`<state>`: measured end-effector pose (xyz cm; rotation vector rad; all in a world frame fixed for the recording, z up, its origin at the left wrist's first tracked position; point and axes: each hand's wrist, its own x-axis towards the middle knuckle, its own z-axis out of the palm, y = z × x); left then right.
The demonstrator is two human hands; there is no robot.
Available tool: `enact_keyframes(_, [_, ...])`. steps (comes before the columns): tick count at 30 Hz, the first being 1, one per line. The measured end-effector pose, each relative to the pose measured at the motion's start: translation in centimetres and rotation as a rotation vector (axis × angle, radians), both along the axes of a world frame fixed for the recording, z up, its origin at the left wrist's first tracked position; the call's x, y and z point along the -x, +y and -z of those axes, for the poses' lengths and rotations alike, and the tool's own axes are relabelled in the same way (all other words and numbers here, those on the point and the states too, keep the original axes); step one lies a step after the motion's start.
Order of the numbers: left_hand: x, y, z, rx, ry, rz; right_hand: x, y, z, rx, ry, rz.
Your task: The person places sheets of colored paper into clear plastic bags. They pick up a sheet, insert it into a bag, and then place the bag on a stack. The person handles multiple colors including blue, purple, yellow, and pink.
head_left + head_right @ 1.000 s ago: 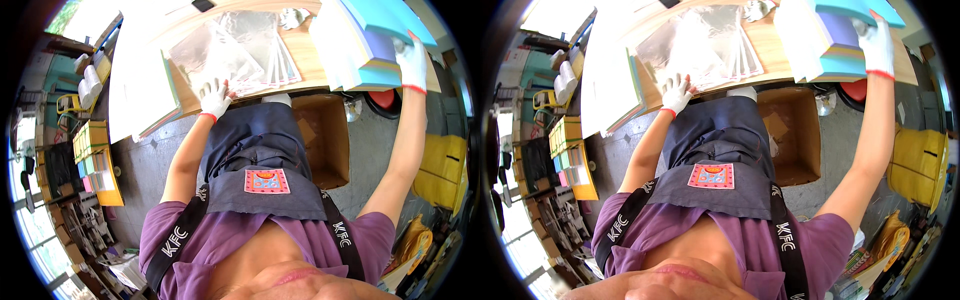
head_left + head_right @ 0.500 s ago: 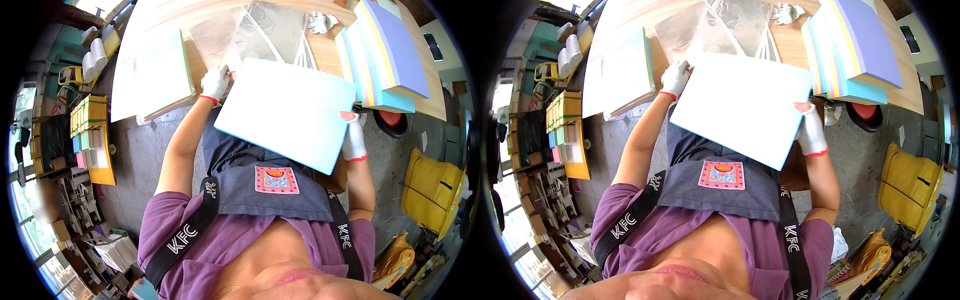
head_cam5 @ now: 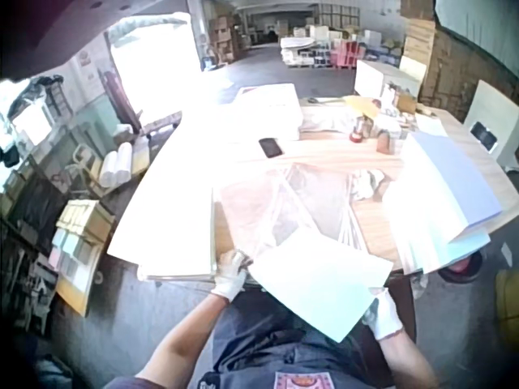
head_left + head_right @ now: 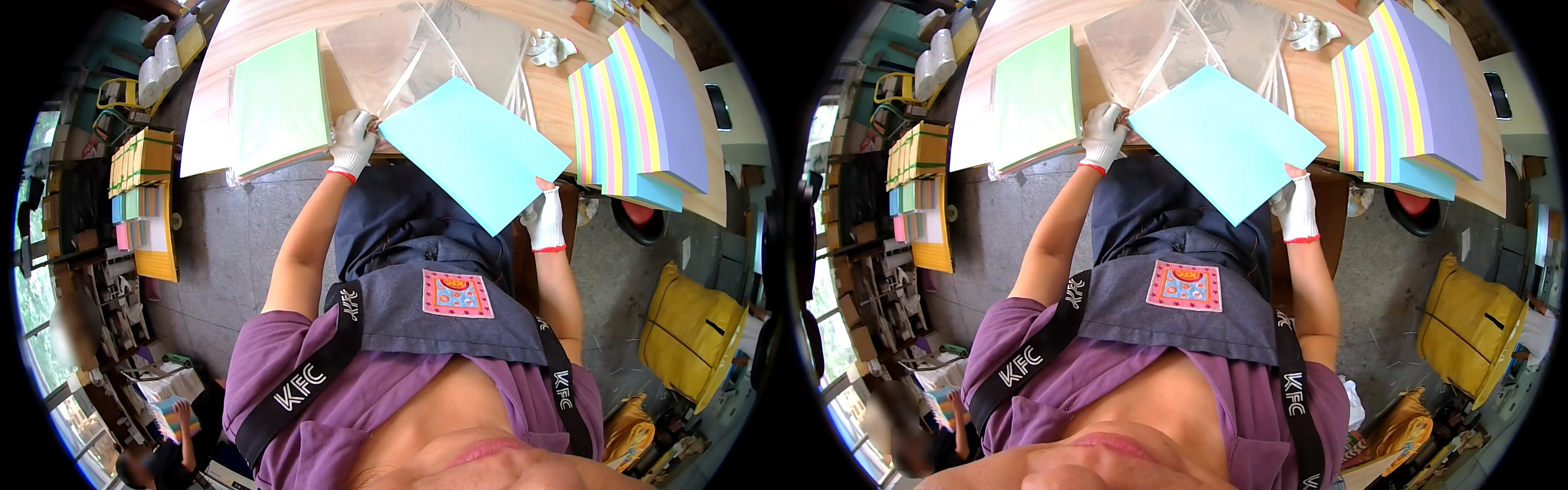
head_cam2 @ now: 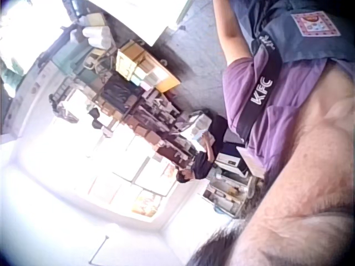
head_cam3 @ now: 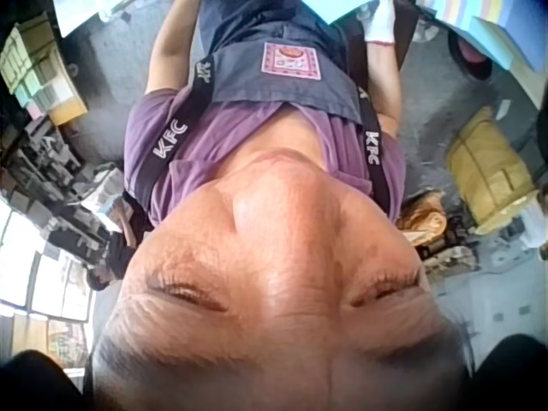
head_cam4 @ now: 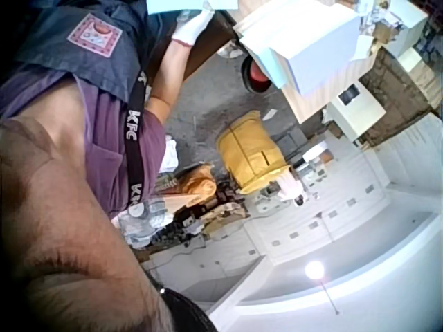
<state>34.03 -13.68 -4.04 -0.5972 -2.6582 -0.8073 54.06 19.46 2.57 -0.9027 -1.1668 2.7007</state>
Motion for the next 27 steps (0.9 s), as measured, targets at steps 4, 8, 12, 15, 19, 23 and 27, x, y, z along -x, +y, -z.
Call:
enact_keyframes(4, [0.0, 2.1, -2.2, -0.128, -0.031, -0.021, -0.2, 0.5, 1.8, 0.041, 0.049, -0.026])
enact_keyframes(8, [0.0, 1.9, -2.1, -0.198, 0.098, 0.080, 0.1, -1.0, 1.7, 0.065, -0.003, -0.001])
enact_keyframes(12, [-4.4, 5.2, -3.7, -0.797, -0.087, -0.201, 0.6, -2.5, 0.9, 0.124, -0.064, 0.062])
enact_keyframes(15, [-3.9, 7.3, 1.0, -1.062, -0.544, -0.349, 1.3, -3.1, 1.1, 0.178, -0.071, 0.085])
enact_keyframes(19, [-3.3, 10.1, 0.8, -1.277, -0.670, -0.390, 1.4, -1.8, 1.5, 0.077, -0.003, -0.223])
enact_keyframes(23, [-5.2, 10.2, 0.4, -1.361, -0.709, -0.237, 3.6, -2.7, 2.8, 0.075, -0.057, -0.117])
enact_keyframes(27, [-7.4, 10.0, 0.2, -1.320, -0.753, -0.119, 5.7, -3.3, 4.6, 0.159, 0.042, -0.159])
